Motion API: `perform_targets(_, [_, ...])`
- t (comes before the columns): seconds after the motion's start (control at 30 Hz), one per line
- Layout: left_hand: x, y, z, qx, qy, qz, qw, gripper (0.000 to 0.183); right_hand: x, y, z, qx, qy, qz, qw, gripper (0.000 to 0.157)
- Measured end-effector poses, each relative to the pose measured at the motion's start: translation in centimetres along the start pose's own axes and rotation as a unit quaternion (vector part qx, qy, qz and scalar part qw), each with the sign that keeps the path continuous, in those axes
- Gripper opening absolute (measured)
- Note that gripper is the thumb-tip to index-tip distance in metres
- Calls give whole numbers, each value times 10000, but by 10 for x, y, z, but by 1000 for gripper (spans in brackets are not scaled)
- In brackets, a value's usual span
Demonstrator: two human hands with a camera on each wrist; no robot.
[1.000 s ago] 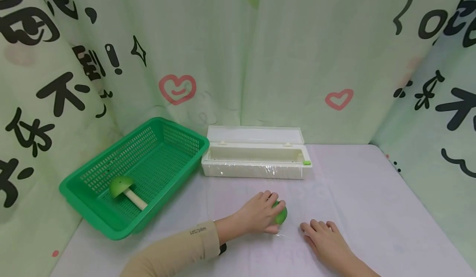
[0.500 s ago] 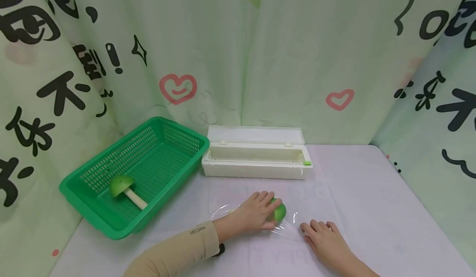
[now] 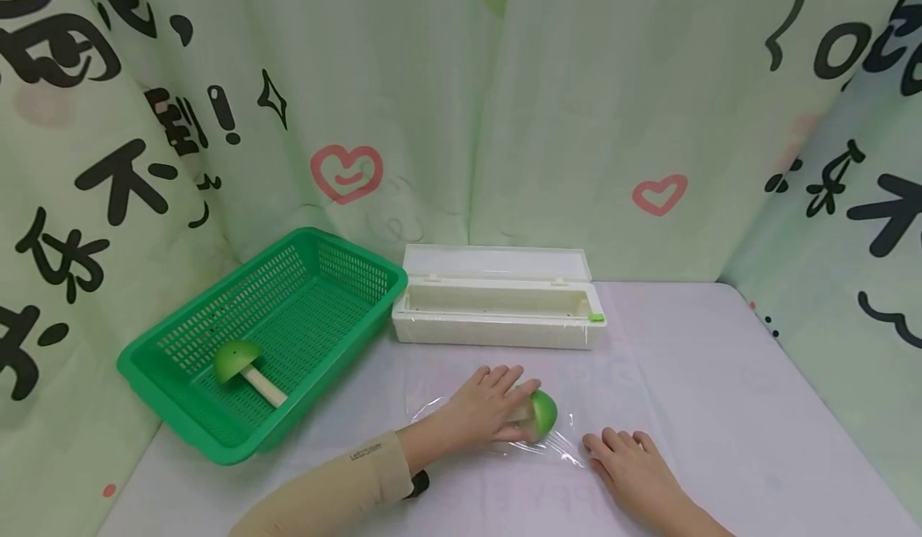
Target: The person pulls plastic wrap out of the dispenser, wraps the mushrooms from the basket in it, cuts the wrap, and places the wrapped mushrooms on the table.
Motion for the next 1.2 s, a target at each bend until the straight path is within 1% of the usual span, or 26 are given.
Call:
perform_targets(0.07, [2,-7,-7,-61,434,32,9990,64,1,0,-1,-55,17,-38,10000,30])
perform_targets(0.13, [2,-17,-11,-98,844,122,9963,59,2,0,-2,-65,51,-58,9999,29])
perform_targets(0.2, [2,-27,-11,-18,1200,244,9925,55,2,0,-2,-33,65,-45,10000,29])
perform_targets(0.23, [1,-33,-9,70,1285,300,9912,53,2,0,-1,-7,60,-42,10000,29])
perform_targets(0.33, [-2,-53,2,418,1261,366,9905,51,4,0,0,8,60,-133,9999,25])
perform_targets(0.4, [-4,-66,10,649,1128,356,9909,50,5,0,-2,-100,91,-262,9996,12])
perform_targets(0.43, [-6,-72,13,740,1021,330,9915,50,6,-1,-3,-177,139,-334,9992,15])
perform_targets(0.5, [-7,-83,19,903,868,228,9919,51,8,-1,-5,-328,182,-451,9983,34])
perform_targets(0.53, [-7,-87,22,971,790,154,9920,51,9,-1,-6,-392,226,-503,9977,39])
perform_targets(0.57, [-7,-91,24,1024,724,87,9921,51,10,-1,-8,-429,258,-535,9973,40])
perform_targets(0.63, [-6,-98,27,1121,662,-47,9915,48,11,0,-9,-421,253,-577,9971,24])
perform_targets(0.67, [-5,-100,28,1154,697,-98,9908,46,11,0,-9,-385,245,-585,9972,16])
perform_targets(0.7, [-5,-102,28,1162,711,-140,9906,42,12,0,-9,-327,264,-595,9973,14])
perform_targets(0.8, [-4,-105,27,1041,814,-150,9911,30,13,1,-7,-78,267,-604,9978,26])
perform_targets(0.9, [-3,-105,25,826,805,-83,9933,16,13,1,-7,43,399,-619,9973,30])
perform_targets(0.93, [-3,-105,25,782,813,-43,9936,13,12,1,-7,24,433,-635,9970,28])
perform_targets(1.03, [-3,-105,25,811,760,43,9938,12,13,0,-11,-286,601,-792,9946,19])
perform_targets(1.13, [-4,-105,27,936,652,50,9935,16,13,-1,-15,-639,705,-972,9907,13])
perform_targets(1.2, [-4,-105,26,948,576,40,9938,16,13,-1,-17,-810,786,-1034,9882,6])
Point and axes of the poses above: each hand's wrist, its own y-axis towards the middle knuckle, its own z-axis out of the palm, x = y × z, the point moved 9 cm from there along y, towards the middle knuckle, and after that the axes turned 15 degrees about z, right-handed, at the moved point
